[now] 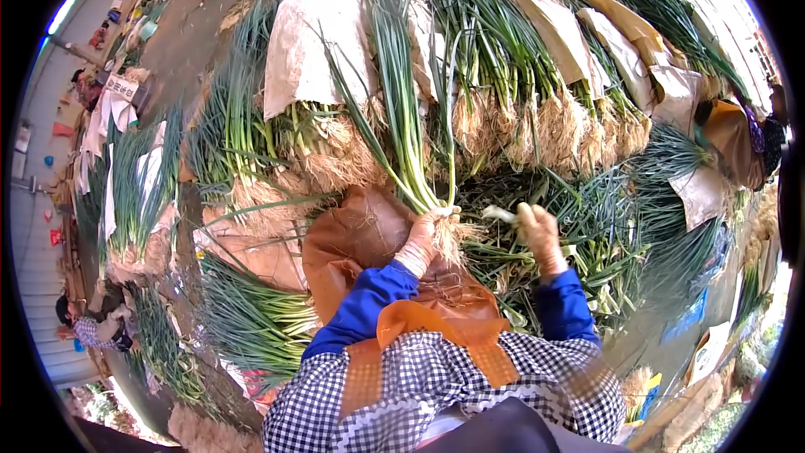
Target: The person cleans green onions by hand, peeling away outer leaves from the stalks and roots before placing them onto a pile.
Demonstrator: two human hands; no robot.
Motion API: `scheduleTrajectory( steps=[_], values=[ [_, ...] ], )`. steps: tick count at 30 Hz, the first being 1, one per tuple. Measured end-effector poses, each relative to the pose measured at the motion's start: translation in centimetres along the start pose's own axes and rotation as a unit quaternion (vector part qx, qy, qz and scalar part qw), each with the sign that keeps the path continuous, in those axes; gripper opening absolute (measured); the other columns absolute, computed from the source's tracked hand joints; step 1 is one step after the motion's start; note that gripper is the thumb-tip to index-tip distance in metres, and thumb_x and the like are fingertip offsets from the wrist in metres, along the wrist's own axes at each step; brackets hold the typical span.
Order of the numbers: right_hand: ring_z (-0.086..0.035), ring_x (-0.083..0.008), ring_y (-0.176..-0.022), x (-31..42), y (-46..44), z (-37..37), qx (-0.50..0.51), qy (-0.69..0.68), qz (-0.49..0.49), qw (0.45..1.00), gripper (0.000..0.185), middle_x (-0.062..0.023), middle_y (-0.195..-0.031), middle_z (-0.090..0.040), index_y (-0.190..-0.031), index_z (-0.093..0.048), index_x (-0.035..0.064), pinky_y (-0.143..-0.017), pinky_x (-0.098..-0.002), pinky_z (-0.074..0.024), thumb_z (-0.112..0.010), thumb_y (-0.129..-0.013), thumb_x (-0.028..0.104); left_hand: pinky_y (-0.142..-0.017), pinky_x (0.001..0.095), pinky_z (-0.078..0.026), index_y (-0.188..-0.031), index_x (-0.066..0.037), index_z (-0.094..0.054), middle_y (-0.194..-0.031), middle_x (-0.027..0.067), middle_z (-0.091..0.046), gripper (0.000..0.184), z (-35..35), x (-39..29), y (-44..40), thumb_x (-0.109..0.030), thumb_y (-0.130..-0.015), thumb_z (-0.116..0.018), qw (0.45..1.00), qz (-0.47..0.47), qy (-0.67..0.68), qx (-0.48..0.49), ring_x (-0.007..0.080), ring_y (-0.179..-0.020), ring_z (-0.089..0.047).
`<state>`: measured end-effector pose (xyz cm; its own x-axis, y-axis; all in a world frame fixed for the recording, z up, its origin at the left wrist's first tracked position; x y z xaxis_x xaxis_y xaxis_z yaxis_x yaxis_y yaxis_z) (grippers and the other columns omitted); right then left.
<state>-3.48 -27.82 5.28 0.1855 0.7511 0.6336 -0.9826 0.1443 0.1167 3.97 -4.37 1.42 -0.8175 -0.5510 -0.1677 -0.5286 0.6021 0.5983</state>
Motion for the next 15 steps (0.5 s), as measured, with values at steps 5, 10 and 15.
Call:
scheduleTrajectory(
  steps=[5, 10, 15],
  values=[
    [-0.062, -0.0313, -0.086, 2.9, -3.0, 1.8, 0.205, 0.219, -0.124, 0.946, 0.046, -0.0131, -0.09, -0.066, -0.103, -0.063, 0.0096, -0.073, -0.0362, -0.0497, -0.048, -0.084, 0.049, -0.055, 0.0335, -0.052, -0.101, 0.005, -0.056, -0.078, 0.0112, -0.061, 0.027, -1.0, -0.2, 0.6, -0.013, -0.08, -0.057, 0.995, 0.052, 0.008, 0.085, 0.021, -0.061, -0.059],
    [-0.058, -0.0179, -0.085, 9.1, -7.0, -3.5, 0.115, -0.301, 0.093, 0.942, 0.024, -0.0077, -0.086, -0.062, -0.095, -0.06, 0.0042, -0.076, -0.0317, -0.0452, -0.051, -0.091, 0.026, -0.058, 0.0339, -0.052, -0.102, 0.003, -0.055, -0.079, 0.01, -0.06, 0.026, -2.5, -0.7, 2.7, -0.013, -0.082, -0.055, 0.995, 0.059, -0.008, 0.082, 0.0208, -0.06, -0.057],
    [-0.052, -0.0174, -0.052, 6.1, -12.8, 0.8, -0.052, 0.323, 0.141, 0.934, 0.033, -0.0034, -0.056, -0.051, -0.067, -0.057, 0.0138, -0.051, -0.0315, -0.0473, -0.042, -0.092, 0.029, -0.057, 0.0239, -0.048, -0.119, -0.004, -0.043, -0.079, 0.0037, -0.05, 0.044, -6.7, -4.3, 8.2, -0.007, -0.077, -0.056, 0.924, 0.041, 0.125, 0.358, 0.0109, -0.069, -0.051]
  ],
)
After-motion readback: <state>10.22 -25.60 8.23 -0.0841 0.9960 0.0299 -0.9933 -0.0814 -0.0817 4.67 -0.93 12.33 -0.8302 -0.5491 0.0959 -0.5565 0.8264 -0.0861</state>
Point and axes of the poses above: each hand's wrist, its own y-axis away from the middle knuckle, its own z-axis out of the back of the hand, x = y × z, the point moved 2 cm from there along -y, towards the middle knuckle
